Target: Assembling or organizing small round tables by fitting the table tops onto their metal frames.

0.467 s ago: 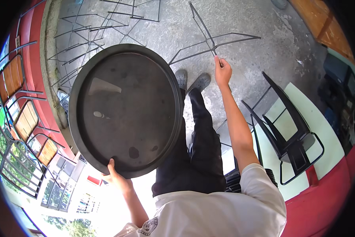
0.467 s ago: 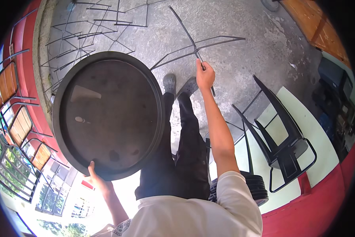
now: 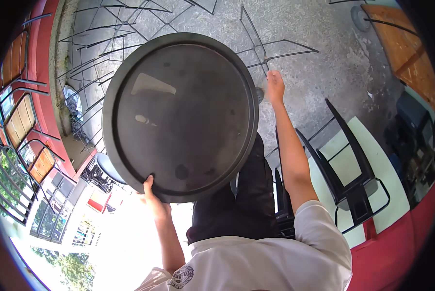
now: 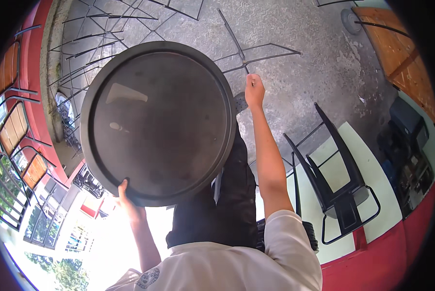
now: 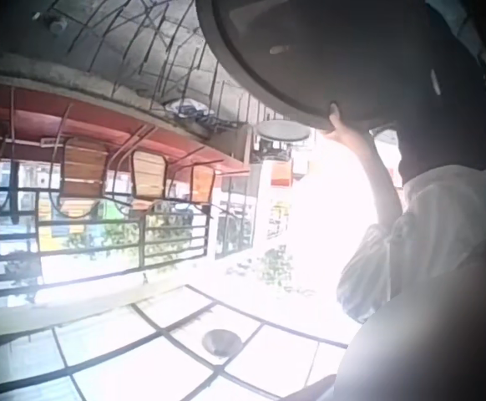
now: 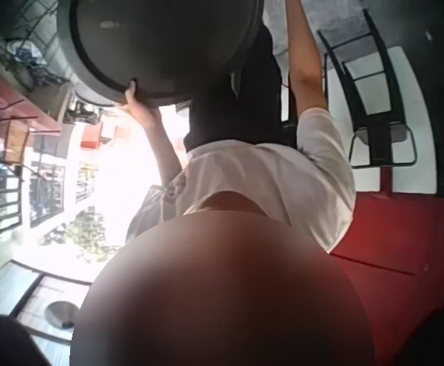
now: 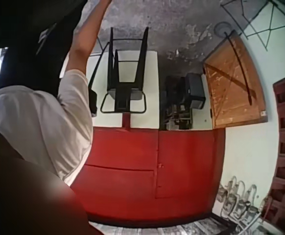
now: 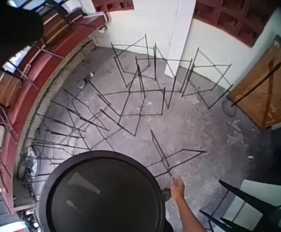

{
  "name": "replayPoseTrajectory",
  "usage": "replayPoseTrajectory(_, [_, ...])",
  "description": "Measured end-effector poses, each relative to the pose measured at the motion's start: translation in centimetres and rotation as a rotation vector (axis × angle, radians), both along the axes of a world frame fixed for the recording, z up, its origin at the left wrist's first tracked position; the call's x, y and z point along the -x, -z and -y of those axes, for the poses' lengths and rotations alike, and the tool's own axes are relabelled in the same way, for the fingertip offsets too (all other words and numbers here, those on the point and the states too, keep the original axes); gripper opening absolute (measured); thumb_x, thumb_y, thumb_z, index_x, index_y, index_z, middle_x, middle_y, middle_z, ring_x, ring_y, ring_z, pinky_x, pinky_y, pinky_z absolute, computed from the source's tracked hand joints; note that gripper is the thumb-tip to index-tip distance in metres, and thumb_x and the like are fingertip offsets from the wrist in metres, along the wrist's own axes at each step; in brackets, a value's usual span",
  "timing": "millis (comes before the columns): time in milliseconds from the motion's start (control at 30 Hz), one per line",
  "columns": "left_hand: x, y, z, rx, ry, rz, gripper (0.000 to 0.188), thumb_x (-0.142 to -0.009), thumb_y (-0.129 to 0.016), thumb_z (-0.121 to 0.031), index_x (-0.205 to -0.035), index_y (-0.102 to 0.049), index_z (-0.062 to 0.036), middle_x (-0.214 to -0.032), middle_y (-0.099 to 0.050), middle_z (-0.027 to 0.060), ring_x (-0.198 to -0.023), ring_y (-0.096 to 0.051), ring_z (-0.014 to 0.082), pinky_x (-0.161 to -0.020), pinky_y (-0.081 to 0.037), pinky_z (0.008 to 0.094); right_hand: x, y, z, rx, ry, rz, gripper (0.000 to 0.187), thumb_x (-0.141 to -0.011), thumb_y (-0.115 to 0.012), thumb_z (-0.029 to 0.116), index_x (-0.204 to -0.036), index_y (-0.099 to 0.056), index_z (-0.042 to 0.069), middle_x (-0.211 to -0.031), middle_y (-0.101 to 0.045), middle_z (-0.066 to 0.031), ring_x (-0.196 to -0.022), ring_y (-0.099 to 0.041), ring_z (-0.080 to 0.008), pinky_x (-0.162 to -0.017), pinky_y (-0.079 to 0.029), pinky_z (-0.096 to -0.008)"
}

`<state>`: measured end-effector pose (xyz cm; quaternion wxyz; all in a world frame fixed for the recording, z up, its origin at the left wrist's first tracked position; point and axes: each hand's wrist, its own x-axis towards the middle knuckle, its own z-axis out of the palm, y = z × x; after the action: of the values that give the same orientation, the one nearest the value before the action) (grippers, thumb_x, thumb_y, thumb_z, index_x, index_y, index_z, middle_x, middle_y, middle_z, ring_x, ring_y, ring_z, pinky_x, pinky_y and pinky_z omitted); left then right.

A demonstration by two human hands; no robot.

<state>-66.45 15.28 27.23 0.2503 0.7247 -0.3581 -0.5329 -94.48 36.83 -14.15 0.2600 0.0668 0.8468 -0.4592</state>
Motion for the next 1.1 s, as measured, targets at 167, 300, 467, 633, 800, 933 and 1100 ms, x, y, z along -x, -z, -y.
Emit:
replayPoseTrajectory(167, [4.0,3.4,0.6,-0.053,0.070,-0.095,0.058,-0.084,-0.070,-0.001,-0.135,-0.044,0.0066,-0.128,-0.057,0.0231,-0.115,-0.062,0.0335,-0.098,-0.056,0.0424,0.4,-8.3,-1.8,0.272,0.306,0.276,0.053,-0.106,-0.047,0.048,-0.128,-0.063,0.003,-0.129,-0.065,-0.0123,-0.121,-0.060,-0.0234,-0.105,-0.044,-0.0372])
replayPoseTrajectory(300, [5.7,7.9,1.4,-0.140,0.172,-0.170,0.058,-0.084,-0.070,-0.002,-0.136,-0.046,0.0021,-0.127,-0.058,0.0185,-0.115,-0.061,0.0282,-0.101,-0.049,0.0366,1.7,-15.6,-3.3,0.282,0.350,0.393,0.054,-0.105,-0.055,0.047,-0.129,-0.062,-0.001,-0.118,-0.069,-0.0099,-0.111,-0.063,-0.0192,-0.099,-0.046,-0.0307])
replayPoseTrajectory(467, [10.2,17.1,1.2,-0.278,0.366,-0.312,0.043,-0.090,-0.071,-0.009,-0.128,-0.056,0.0016,-0.116,-0.066,0.0123,-0.108,-0.063,0.0205,-0.097,-0.050,0.0329,4.1,-13.4,-9.0,-0.066,0.377,-0.132,0.037,-0.099,-0.069,0.036,-0.100,-0.065,0.000,-0.096,-0.068,-0.0074,-0.086,-0.060,-0.0153,-0.079,-0.048,-0.0320])
replayPoseTrajectory(633, [15.4,25.7,-0.7,0.048,0.638,-0.025,0.026,-0.095,-0.071,-0.019,-0.110,-0.062,0.0006,-0.096,-0.066,0.0082,-0.089,-0.061,0.0143,-0.083,-0.049,0.0308,7.1,-9.6,-10.8,-0.259,0.396,-0.430,0.054,-0.096,-0.070,0.047,-0.094,-0.062,-0.006,-0.084,-0.065,-0.0144,-0.076,-0.060,-0.0243,-0.074,-0.049,-0.0402])
replayPoseTrajectory(800, [14.9,30.9,-3.0,0.028,0.412,-0.038,0.031,-0.093,-0.073,-0.024,-0.092,-0.052,-0.0011,-0.079,-0.057,0.0086,-0.076,-0.053,0.0157,-0.073,-0.046,0.0347,8.9,-7.1,-10.1,-0.406,0.313,-0.478,0.058,-0.097,-0.067,0.051,-0.096,-0.064,-0.007,-0.080,-0.065,-0.0192,-0.072,-0.060,-0.0311,-0.073,-0.049,-0.0439])
replayPoseTrajectory(933, [14.7,30.9,-6.1,0.043,0.411,0.083,0.032,-0.094,-0.072,-0.023,-0.091,-0.050,0.0006,-0.079,-0.059,0.0130,-0.077,-0.055,0.0167,-0.074,-0.047,0.0357,10.5,-6.0,-11.5,-0.631,0.244,-0.622,0.062,-0.099,-0.060,0.055,-0.105,-0.068,-0.006,-0.084,-0.068,-0.0237,-0.080,-0.066,-0.0407,-0.076,-0.051,-0.0488])
replayPoseTrajectory(1100, [14.7,31.1,-8.3,0.046,0.274,-0.114,0.032,-0.096,-0.070,-0.023,-0.092,-0.052,0.0031,-0.077,-0.059,0.0152,-0.077,-0.054,0.0113,-0.072,-0.048,0.0336,11.4,-6.2,-10.2,-0.712,0.148,-0.472,0.072,-0.103,-0.047,0.060,-0.130,-0.060,-0.006,-0.112,-0.068,-0.0279,-0.102,-0.065,-0.0467,-0.090,-0.051,-0.0536])
